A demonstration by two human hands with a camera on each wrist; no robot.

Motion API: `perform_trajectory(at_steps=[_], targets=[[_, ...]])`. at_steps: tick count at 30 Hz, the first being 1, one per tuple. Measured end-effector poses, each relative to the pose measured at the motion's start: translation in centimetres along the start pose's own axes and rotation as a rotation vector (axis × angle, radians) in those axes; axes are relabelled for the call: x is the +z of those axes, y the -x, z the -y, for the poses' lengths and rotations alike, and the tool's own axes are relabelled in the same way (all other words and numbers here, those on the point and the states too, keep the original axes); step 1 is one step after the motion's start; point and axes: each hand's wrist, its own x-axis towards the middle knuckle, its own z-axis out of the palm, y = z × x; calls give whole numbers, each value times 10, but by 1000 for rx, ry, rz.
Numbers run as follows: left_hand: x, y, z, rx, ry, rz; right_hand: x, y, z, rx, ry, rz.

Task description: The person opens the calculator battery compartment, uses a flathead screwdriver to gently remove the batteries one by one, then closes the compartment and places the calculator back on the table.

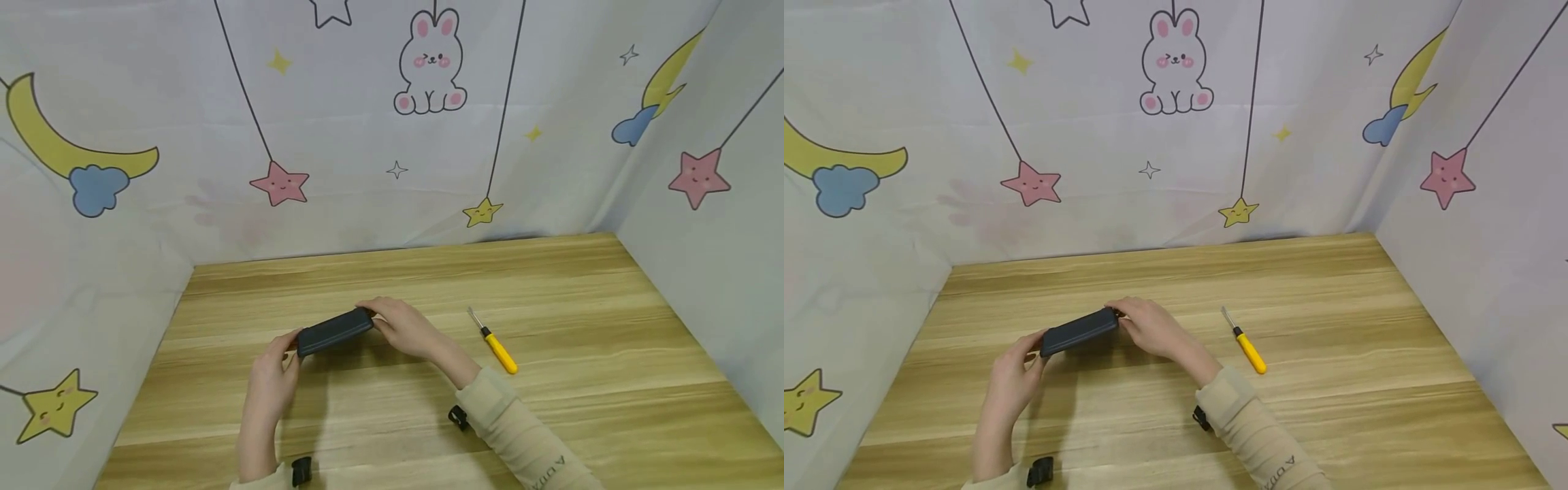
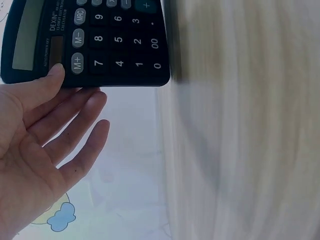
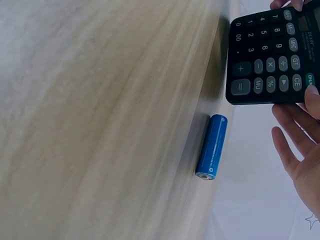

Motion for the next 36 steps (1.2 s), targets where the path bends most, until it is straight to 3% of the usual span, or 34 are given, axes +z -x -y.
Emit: perform_trajectory(at_steps=[29, 33, 36], targets=[[3, 4, -5, 66, 6, -110, 4, 5, -2, 99, -238, -57], [4, 3, -7, 36, 9, -111, 7, 5, -2, 116, -289, -96], [6, 2, -10, -24, 26, -109, 10, 4, 0, 140, -319, -149]])
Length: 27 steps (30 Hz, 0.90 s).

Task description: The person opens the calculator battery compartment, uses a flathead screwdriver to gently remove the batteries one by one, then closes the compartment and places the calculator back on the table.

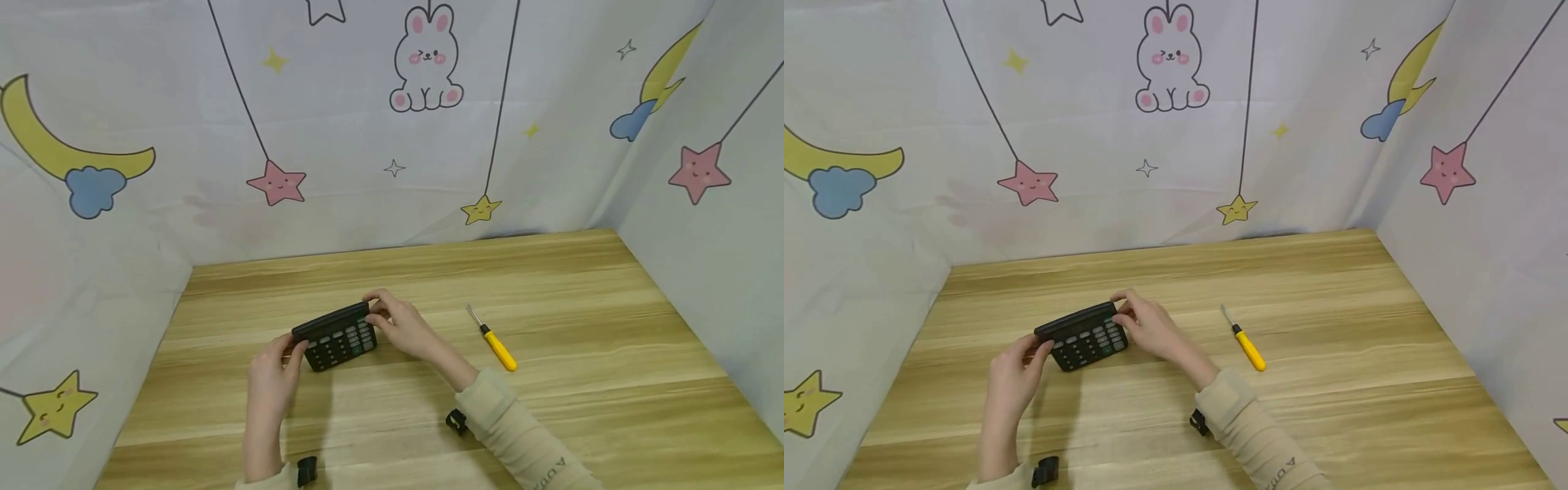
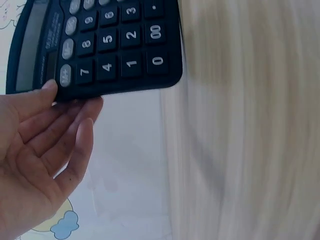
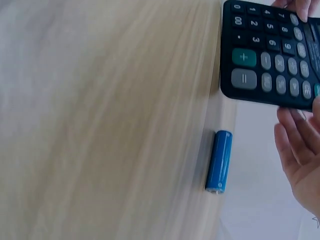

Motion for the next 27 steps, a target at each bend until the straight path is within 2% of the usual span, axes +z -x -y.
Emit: perform_trajectory(at_steps=[4, 7, 13, 20, 27], targets=[[3, 0, -7, -106, 47, 1, 5, 1, 3, 39, -10, -83], [6, 0, -12, -163, 71, -15, 9, 1, 6, 54, -8, -139], [10, 0, -19, -191, 79, -78, 16, 1, 11, 67, -24, -225], [15, 0, -23, -260, 140, -86, 20, 3, 16, 139, -67, -249], [14, 1, -24, -349, 274, -41, 23, 3, 20, 226, -218, -222]])
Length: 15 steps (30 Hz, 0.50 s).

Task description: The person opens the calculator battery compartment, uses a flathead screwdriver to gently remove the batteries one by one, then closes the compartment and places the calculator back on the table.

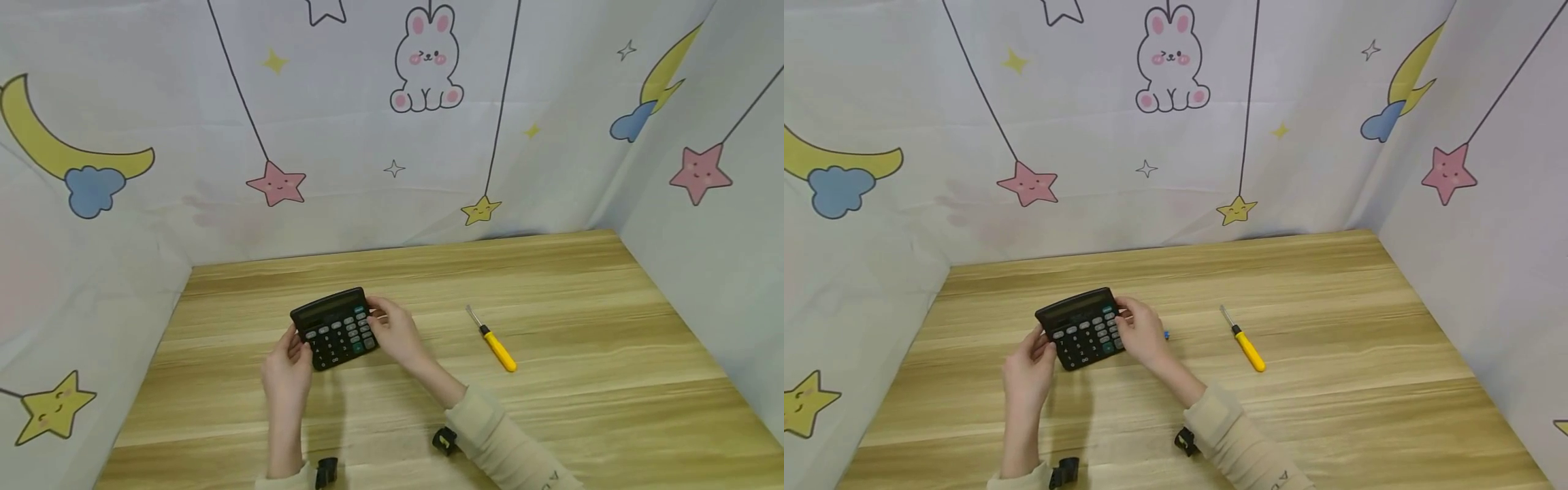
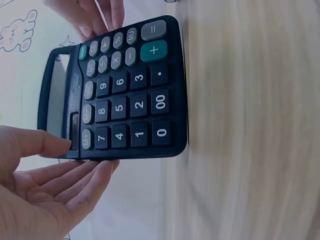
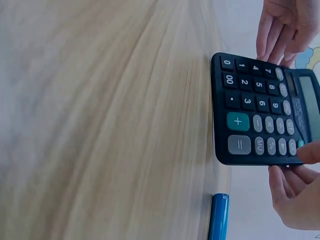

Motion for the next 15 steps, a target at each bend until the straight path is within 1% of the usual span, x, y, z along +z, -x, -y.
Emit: perform_trajectory(at_steps=[3, 8, 12, 15], targets=[[1, -1, 0, -16, 40, 15, 2, 1, 0, 36, -46, 11], [2, -2, 3, -28, 81, 25, 5, 1, -2, 48, -79, 25], [4, -5, 7, -50, 134, 57, 7, 2, -4, 71, -104, 35], [5, -7, 9, -73, 149, 80, 10, 2, -5, 82, -109, 43]])
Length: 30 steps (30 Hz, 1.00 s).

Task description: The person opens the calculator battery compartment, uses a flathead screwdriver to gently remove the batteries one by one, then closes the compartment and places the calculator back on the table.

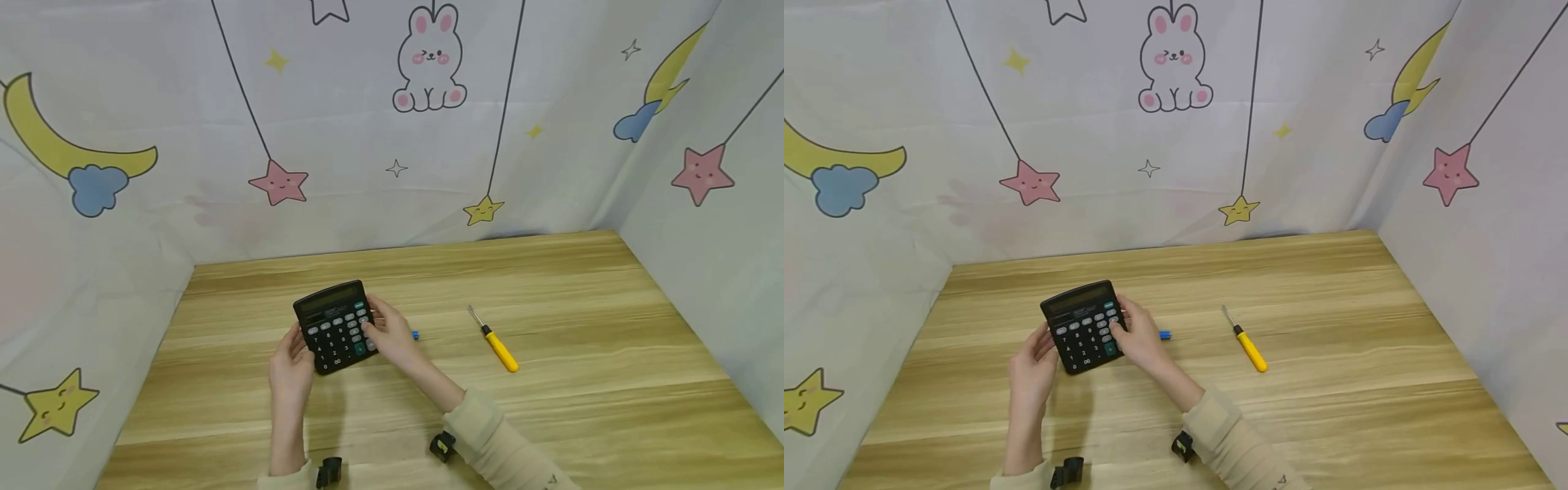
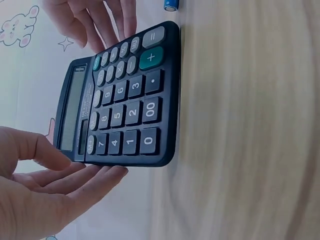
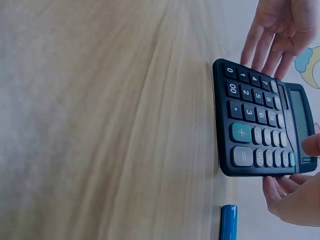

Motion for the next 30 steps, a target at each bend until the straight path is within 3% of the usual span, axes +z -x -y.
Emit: perform_trajectory(at_steps=[9, 22, 30], targets=[[2, -2, 3, -49, -9, 29, 4, 1, 0, 41, -16, 21], [2, -7, 10, -101, 57, 50, 5, -1, -5, 151, -9, 59], [3, -8, 14, -111, 77, 59, 6, 0, -8, 153, 33, 66]])
